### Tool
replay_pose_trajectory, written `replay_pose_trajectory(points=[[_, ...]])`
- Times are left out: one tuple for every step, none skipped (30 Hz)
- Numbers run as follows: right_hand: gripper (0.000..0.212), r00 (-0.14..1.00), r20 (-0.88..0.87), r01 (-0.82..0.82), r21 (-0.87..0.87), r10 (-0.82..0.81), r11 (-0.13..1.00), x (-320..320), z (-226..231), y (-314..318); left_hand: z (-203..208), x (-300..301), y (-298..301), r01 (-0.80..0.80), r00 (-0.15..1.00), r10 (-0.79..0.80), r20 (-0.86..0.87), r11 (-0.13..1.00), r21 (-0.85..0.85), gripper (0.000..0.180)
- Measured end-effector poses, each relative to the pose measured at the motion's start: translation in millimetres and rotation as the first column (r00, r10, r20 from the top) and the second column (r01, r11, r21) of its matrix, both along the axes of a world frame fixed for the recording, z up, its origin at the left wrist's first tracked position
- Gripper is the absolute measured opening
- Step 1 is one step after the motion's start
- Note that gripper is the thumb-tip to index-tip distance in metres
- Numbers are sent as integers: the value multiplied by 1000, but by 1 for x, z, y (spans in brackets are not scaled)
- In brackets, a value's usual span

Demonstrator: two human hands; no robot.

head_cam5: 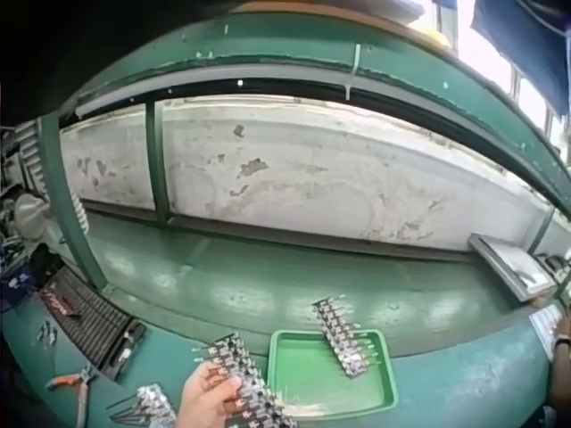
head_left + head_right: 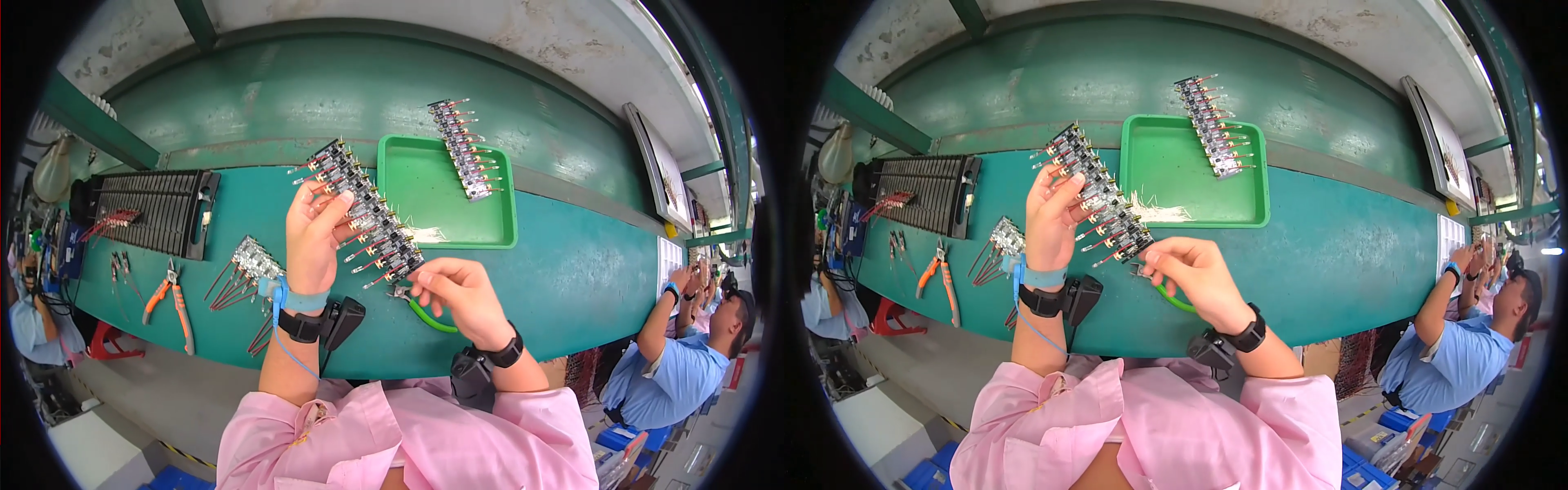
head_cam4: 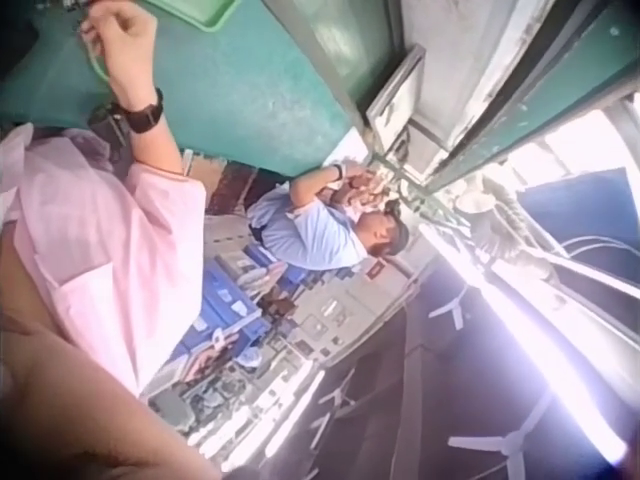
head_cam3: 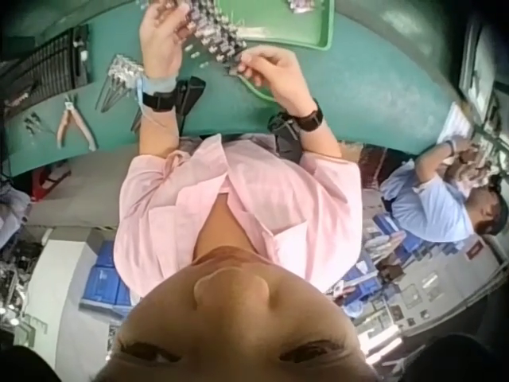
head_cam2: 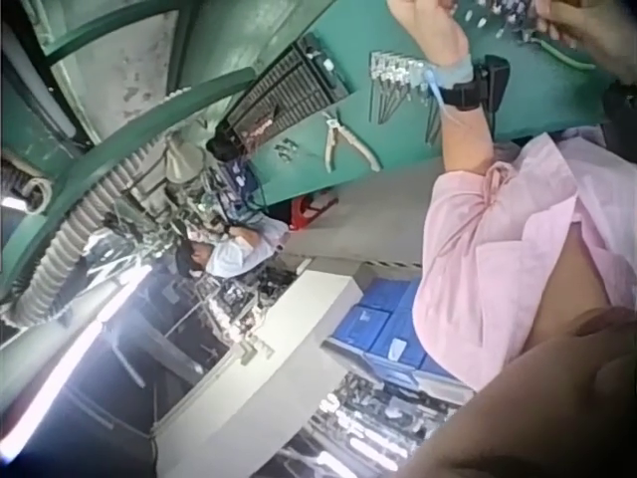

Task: The person picks up a circuit board and repeatedly inserts small white components from a green tray into it by hand. After filling the board, they set it aside and begin the process again with a new circuit board.

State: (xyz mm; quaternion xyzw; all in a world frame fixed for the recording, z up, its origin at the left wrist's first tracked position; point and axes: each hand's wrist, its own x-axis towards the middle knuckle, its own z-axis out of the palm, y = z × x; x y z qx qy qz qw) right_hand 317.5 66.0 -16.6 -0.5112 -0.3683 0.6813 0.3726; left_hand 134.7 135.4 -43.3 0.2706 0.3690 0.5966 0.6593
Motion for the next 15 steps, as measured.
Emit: replay_pose_trajectory(points=[[11, 1000, -6, 5, 11, -5, 1000, -3, -1, -1, 0, 1, 0, 2, 1000, -2, 4, 1000, 7, 19], [11, 999, -36, 35, 24, -34, 999, -5, -2, -1, 0, 2, 0, 4, 1000, -4, 8, 1000, 15, 18], [12, 996, -68, 65, 36, -62, 997, -8, -4, -1, 0, 2, -1, 9, 1000, -9, 1, 1000, 26, 18], [12, 991, -101, 95, 47, -90, 994, -10, -7, -2, -1, 3, -1, 2, 1000, -2, 0, 1000, 23, 19], [12, 990, -106, 102, 59, -95, 993, -10, -11, -3, -1, 4, -2, -4, 1000, 4, 2, 1000, 20, 20], [11, 985, -102, 148, 84, -139, 985, -10, -15, -4, 0, 5, -2, -8, 1000, 8, 6, 1000, 17, 21], [11, 978, -99, 194, 110, -183, 975, -10, -20, -5, 2, 6, -3, 0, 1000, 0, 4, 1000, 30, 21], [11, 969, -93, 239, 132, -228, 962, -8, -21, -5, 3, 8, -4, 27, 1000, -26, -9, 999, 36, 21], [11, 968, -92, 247, 141, -235, 959, -5, -20, -3, 3, 10, -6, 54, 998, -53, -21, 998, 41, 23], [11, 954, -64, 298, 170, -292, 939, -1, -19, -1, 4, 13, -6, 82, 996, -80, -32, 996, 47, 25], [11, 937, -36, 348, 201, -348, 916, 5, -17, 2, 5, 14, -6, 91, 996, -90, -27, 994, 54, 25], [11, 915, -10, 394, 232, -403, 889, 12, -16, 6, 7, 13, -5, 118, 993, -117, -24, 992, 39, 27], [11, 913, -8, 398, 239, -408, 886, 20, -12, 11, 9, 11, -5, 141, 990, -140, -22, 990, 22, 29], [11, 884, -2, 447, 297, -468, 844, 31, -8, 20, 10, 9, -5, 162, 987, -162, -20, 987, 5, 31], [11, 858, -6, 484, 350, -514, 802, 39, -5, 31, 10, 3, -6, 152, 988, -152, -24, 988, 8, 31]])
